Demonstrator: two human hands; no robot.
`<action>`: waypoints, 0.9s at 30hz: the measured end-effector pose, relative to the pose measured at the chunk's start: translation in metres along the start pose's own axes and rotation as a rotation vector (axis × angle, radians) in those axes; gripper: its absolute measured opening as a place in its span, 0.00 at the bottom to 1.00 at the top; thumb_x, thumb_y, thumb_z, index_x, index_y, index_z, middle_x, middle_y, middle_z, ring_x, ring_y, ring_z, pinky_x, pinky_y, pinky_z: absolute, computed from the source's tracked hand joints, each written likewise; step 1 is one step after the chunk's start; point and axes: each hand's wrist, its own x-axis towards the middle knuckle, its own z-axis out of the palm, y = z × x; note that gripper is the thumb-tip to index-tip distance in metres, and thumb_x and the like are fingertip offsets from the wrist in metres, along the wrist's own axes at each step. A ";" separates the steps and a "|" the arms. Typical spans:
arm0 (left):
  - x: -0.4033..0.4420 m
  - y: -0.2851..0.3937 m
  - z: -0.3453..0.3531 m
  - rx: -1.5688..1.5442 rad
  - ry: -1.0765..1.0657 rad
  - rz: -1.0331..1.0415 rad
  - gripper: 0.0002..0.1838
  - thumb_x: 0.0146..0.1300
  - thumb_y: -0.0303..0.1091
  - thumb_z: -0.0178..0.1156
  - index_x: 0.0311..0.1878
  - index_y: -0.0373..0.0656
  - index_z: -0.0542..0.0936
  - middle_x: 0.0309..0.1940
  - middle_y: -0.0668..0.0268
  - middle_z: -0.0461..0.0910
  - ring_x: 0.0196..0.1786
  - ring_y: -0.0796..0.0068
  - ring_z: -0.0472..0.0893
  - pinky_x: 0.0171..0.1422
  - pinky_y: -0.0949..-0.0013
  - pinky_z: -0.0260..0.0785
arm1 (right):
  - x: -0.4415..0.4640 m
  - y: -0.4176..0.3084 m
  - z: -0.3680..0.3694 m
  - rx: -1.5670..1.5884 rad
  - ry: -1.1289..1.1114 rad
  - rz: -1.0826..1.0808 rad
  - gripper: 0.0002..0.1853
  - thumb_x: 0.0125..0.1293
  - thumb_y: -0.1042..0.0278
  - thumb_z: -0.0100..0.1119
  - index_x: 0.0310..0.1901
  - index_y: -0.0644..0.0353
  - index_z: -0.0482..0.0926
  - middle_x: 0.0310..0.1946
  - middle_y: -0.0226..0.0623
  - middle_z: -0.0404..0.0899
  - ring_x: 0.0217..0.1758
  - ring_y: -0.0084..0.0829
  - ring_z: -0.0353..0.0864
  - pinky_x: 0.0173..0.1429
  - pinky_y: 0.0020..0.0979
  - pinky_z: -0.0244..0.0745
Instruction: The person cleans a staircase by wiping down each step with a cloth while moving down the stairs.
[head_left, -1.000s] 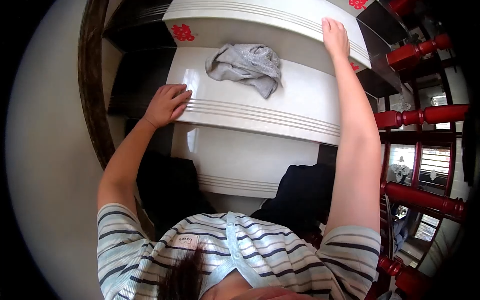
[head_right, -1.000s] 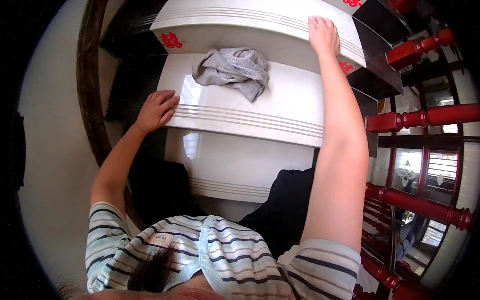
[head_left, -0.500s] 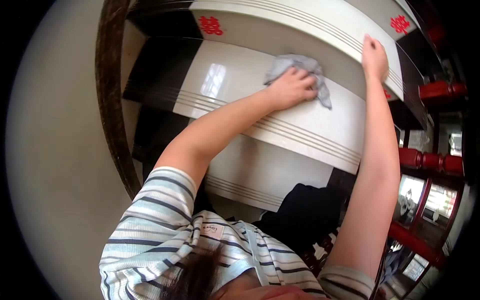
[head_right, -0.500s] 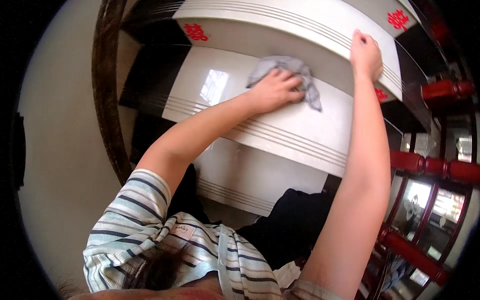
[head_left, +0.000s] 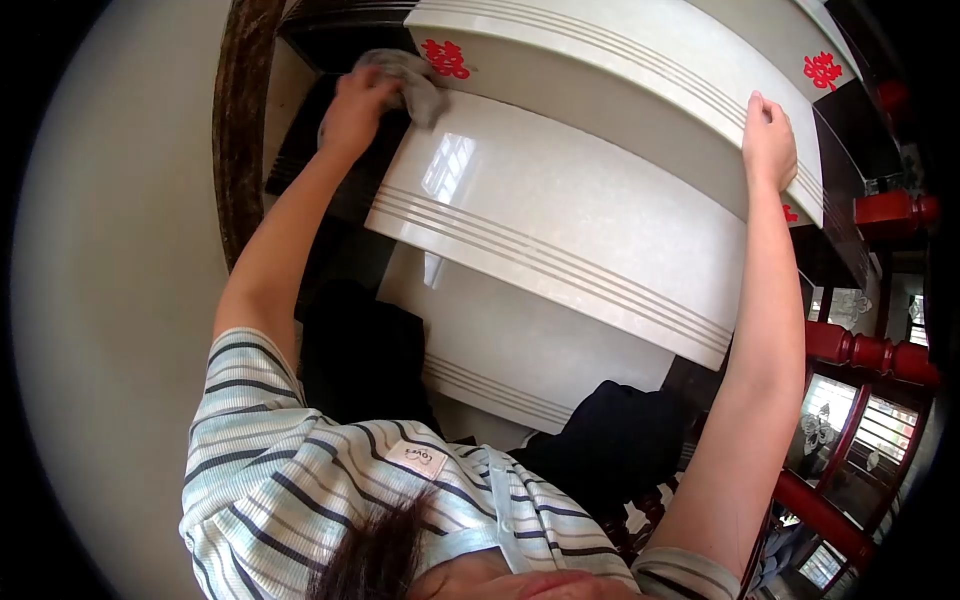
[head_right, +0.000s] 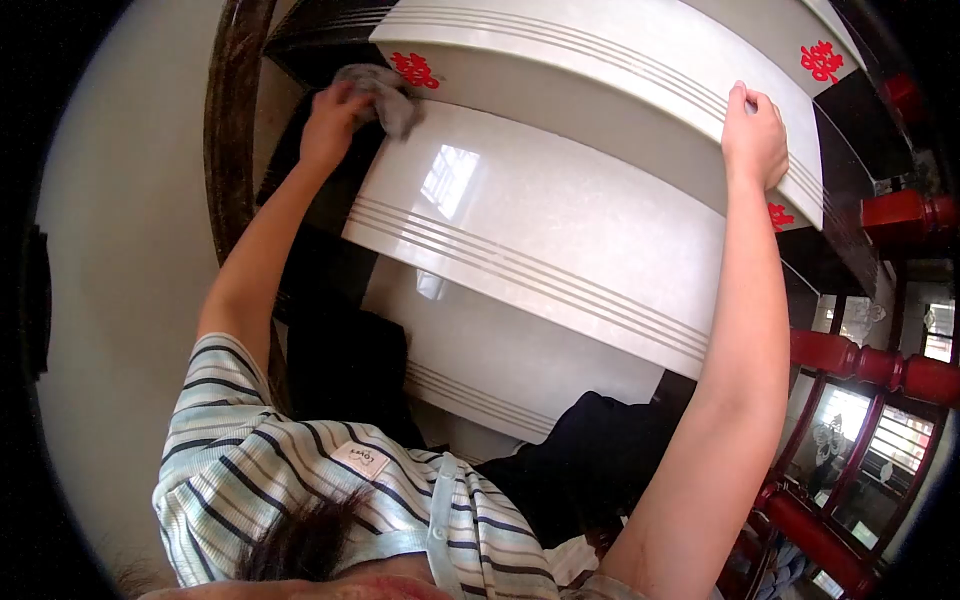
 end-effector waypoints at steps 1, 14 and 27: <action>-0.001 -0.007 0.002 -0.165 0.101 -0.173 0.25 0.51 0.18 0.56 0.52 0.54 0.79 0.55 0.59 0.69 0.53 0.56 0.71 0.55 0.62 0.69 | -0.001 -0.001 0.001 -0.006 0.008 -0.002 0.23 0.64 0.39 0.45 0.47 0.44 0.81 0.51 0.28 0.79 0.55 0.37 0.76 0.56 0.37 0.69; 0.021 0.184 0.035 -0.694 -0.146 0.327 0.19 0.53 0.23 0.56 0.49 0.50 0.76 0.51 0.56 0.71 0.55 0.54 0.72 0.58 0.59 0.67 | 0.002 0.000 0.000 -0.005 -0.019 0.023 0.23 0.63 0.40 0.46 0.48 0.45 0.81 0.50 0.31 0.80 0.54 0.39 0.77 0.56 0.37 0.69; 0.042 -0.100 -0.013 -0.273 0.577 -0.477 0.26 0.59 0.28 0.55 0.62 0.41 0.65 0.63 0.51 0.62 0.67 0.50 0.60 0.68 0.54 0.56 | 0.008 0.011 0.009 -0.015 -0.039 0.006 0.25 0.64 0.38 0.44 0.50 0.44 0.80 0.53 0.31 0.78 0.56 0.41 0.76 0.57 0.38 0.68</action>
